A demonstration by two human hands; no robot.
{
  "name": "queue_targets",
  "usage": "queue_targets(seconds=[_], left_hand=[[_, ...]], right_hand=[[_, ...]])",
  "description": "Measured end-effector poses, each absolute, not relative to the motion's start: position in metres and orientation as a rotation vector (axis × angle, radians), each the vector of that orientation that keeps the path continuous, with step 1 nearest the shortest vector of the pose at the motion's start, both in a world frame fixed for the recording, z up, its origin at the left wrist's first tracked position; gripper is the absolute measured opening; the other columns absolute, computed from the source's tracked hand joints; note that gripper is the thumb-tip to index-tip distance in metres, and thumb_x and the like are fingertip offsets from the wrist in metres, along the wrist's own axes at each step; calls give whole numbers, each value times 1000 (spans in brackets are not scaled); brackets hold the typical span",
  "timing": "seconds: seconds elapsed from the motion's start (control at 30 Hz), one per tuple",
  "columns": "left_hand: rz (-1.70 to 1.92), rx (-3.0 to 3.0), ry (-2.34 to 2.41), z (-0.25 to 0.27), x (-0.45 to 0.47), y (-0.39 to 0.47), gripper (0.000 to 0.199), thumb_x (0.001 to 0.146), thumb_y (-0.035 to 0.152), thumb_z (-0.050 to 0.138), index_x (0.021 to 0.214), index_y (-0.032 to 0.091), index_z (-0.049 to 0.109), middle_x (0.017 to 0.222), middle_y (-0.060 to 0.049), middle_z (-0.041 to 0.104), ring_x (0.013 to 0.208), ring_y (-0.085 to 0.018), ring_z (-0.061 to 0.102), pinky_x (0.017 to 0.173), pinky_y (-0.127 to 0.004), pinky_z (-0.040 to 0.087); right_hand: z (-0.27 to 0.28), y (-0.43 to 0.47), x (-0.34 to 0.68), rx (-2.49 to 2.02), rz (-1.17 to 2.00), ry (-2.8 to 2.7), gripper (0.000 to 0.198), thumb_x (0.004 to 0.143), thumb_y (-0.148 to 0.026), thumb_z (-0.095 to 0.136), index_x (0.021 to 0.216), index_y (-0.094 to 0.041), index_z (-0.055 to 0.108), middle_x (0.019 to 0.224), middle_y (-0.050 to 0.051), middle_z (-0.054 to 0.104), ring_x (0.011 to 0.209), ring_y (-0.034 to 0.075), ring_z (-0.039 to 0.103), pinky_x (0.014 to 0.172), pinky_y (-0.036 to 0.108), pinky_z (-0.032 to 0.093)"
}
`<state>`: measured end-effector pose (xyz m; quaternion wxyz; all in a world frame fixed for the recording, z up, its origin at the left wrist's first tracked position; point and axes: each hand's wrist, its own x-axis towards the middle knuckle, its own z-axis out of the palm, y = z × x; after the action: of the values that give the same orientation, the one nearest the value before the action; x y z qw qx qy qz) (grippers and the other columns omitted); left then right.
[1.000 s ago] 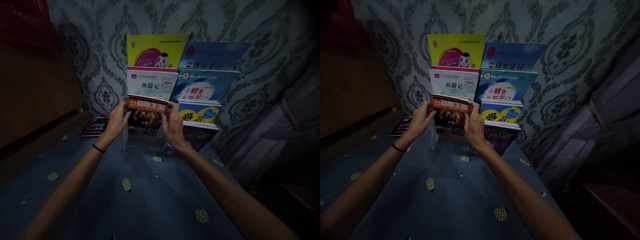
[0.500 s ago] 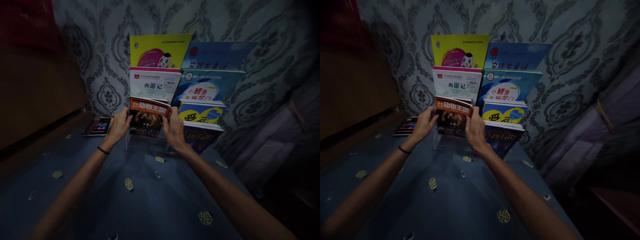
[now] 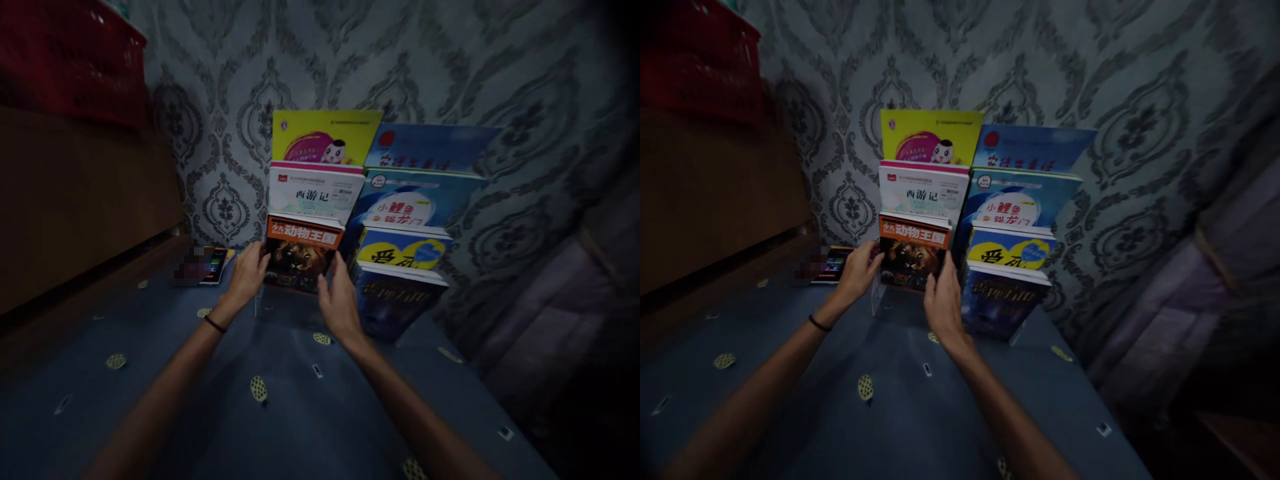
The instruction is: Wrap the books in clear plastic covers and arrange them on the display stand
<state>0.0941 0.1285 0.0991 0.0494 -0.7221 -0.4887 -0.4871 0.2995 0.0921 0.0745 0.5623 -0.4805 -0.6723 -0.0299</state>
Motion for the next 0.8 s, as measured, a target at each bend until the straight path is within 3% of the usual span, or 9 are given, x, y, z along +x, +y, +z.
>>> queue_targets(seconds=[0.2, 0.4, 0.63, 0.8], left_hand=[[-1467, -2163, -1471, 95, 95, 130, 15, 94, 16, 54, 105, 18, 64, 95, -7, 68, 93, -22, 65, 85, -34, 51], [-1442, -2135, -1489, 93, 95, 132, 21, 95, 19, 51, 110, 17, 66, 99, -9, 69, 96, -23, 65, 86, -34, 52], [-1439, -2131, -1497, 92, 92, 135, 19, 94, 22, 51, 96, 18, 69, 89, -7, 67, 88, -22, 65, 82, -33, 52], [-1433, -2151, -1494, 92, 91, 135, 17, 93, 21, 51, 97, 19, 67, 91, -7, 66, 89, -22, 64, 83, -34, 52]], right_hand=[[48, 99, 294, -1172, -53, -1555, 66, 96, -31, 38, 155, -5, 28, 153, 23, 47, 140, 31, 49, 114, 55, 42], [48, 106, 294, -1252, -71, -1532, 66, 92, -27, 43, 154, -7, 35, 145, 21, 56, 134, 33, 54, 112, 56, 43], [53, 106, 293, -1205, -91, -1488, 60, 90, -20, 42, 149, -11, 47, 142, 18, 61, 129, 31, 59, 111, 53, 45], [54, 105, 297, -1176, -45, -1492, 59, 90, -22, 41, 147, -11, 49, 143, 18, 60, 130, 31, 59, 110, 54, 47]])
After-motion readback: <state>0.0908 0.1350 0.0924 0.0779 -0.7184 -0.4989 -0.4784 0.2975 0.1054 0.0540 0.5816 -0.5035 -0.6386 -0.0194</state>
